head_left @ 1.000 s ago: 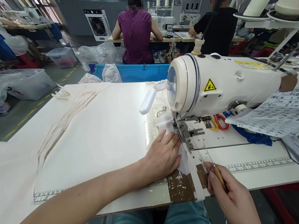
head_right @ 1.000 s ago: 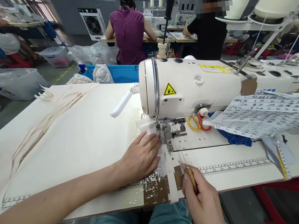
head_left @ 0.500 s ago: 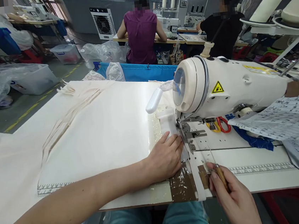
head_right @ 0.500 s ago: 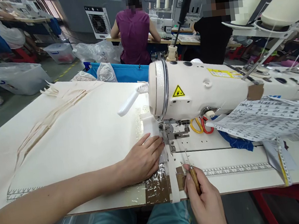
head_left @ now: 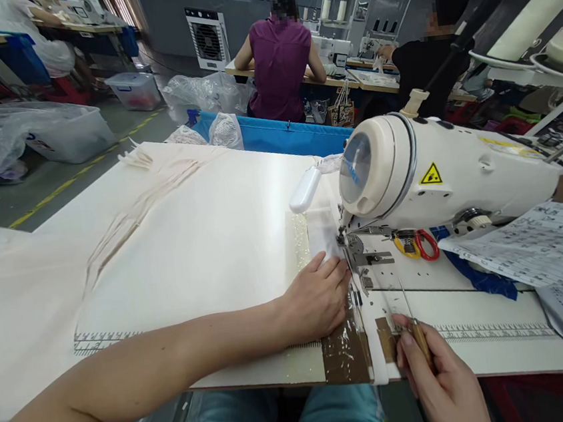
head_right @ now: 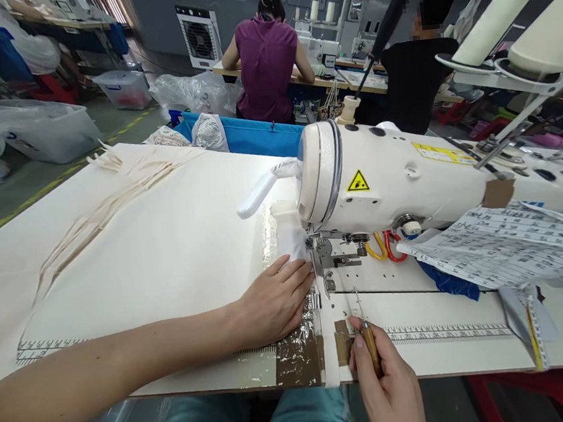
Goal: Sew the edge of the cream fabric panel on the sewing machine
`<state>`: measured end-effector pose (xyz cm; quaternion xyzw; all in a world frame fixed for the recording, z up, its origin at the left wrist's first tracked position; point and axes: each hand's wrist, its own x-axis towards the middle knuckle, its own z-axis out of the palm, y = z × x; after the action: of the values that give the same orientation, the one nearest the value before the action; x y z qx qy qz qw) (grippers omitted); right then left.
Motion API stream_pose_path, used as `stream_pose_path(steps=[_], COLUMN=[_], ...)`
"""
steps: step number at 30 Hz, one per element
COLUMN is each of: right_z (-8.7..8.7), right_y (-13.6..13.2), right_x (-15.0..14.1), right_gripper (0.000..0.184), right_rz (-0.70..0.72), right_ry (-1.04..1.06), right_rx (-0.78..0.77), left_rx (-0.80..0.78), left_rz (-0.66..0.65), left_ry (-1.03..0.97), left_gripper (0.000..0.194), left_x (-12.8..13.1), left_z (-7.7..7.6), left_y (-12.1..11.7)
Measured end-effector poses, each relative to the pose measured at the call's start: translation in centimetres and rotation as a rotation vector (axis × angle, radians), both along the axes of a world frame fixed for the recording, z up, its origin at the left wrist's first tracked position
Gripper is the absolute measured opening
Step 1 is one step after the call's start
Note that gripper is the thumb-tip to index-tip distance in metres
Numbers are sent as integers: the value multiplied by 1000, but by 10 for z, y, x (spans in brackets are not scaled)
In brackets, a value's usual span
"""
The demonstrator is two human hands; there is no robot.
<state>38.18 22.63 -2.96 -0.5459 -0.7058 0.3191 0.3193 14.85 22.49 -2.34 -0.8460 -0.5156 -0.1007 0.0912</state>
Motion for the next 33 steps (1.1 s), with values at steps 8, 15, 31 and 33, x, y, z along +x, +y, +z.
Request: stream_pose_path(steps=[8, 15, 31, 33], right_z=[-16, 1, -6, -7], right_y=[2, -8, 19, 20], right_x=[16, -7, -76, -78], right_gripper=[50, 58, 28, 29], right_rz=[19, -135, 269, 247], right_ry=[96, 81, -401, -450], right_rx=[-189, -106, 744, 768], left_rx=[28, 86, -39, -31], left_rz=[0, 37, 39, 40], left_ry=[21, -36, -96, -105], left_gripper=[43, 45, 25, 25], left_x=[-3, -9, -18, -18], left_z=[-1, -12, -8, -9], left_y=[4, 15, 32, 32])
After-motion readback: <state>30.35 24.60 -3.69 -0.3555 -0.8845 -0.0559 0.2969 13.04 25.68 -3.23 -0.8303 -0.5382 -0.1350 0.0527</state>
